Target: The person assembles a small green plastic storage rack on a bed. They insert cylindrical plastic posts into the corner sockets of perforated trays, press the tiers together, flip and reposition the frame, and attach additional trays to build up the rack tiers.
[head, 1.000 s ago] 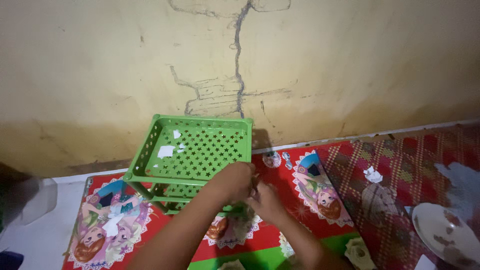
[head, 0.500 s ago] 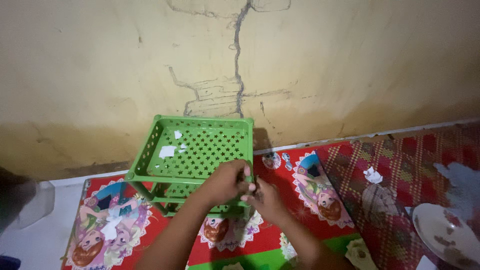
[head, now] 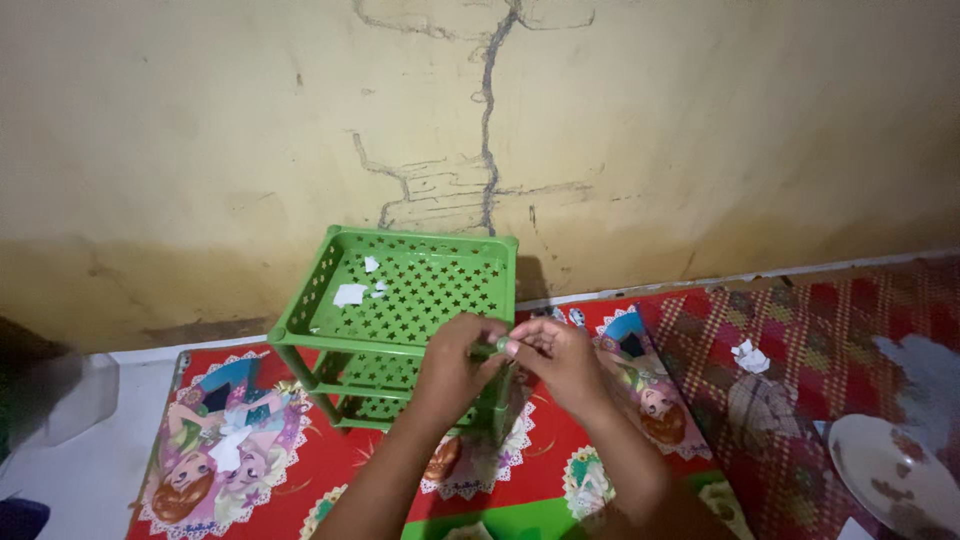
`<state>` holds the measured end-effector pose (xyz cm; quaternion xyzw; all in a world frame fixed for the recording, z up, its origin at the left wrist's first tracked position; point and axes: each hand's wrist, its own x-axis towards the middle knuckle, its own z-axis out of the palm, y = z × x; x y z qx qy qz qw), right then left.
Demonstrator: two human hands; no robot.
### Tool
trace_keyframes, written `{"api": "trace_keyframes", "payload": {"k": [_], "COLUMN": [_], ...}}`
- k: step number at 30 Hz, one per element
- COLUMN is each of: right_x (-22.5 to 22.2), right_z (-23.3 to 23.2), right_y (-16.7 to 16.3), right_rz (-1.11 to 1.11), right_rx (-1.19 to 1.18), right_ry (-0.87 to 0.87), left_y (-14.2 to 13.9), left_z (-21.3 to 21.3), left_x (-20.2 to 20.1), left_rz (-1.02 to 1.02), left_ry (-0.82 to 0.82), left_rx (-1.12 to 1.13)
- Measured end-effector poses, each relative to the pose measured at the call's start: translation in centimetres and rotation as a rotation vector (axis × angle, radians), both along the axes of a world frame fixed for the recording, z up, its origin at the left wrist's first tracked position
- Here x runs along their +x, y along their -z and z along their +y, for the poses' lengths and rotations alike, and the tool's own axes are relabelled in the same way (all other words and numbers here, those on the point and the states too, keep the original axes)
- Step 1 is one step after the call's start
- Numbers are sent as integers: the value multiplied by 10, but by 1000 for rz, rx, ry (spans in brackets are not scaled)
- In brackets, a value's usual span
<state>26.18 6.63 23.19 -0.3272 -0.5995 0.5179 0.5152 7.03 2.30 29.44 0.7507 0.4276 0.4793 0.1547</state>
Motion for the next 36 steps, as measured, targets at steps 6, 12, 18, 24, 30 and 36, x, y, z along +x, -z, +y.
{"api": "trace_keyframes", "payload": {"k": [6,12,18,24,30,36], "right_x": [32,67,57,48,53,38], "right_z": [21,22,1,6,9,22], "right_y": [34,125,165,163,175,168], "right_rz": [-26,-297,-705,-938,-984,-473], "right_rx": [-107,-160,-403,-107,-69,-97], "right_ry": [176,248,83,128,172,177], "left_y": [3,22,36,37,23,25], "left_z": [-3,4,0,-7,-10,-18], "left_x": [-26,-83,-98,-83,-79,-18], "left_rz": [336,552,588,513,593,589], "left_ry": [-138,-134,-210,-198,-217,-437], "left_rx": [92,-55,15,102,-78,4]}}
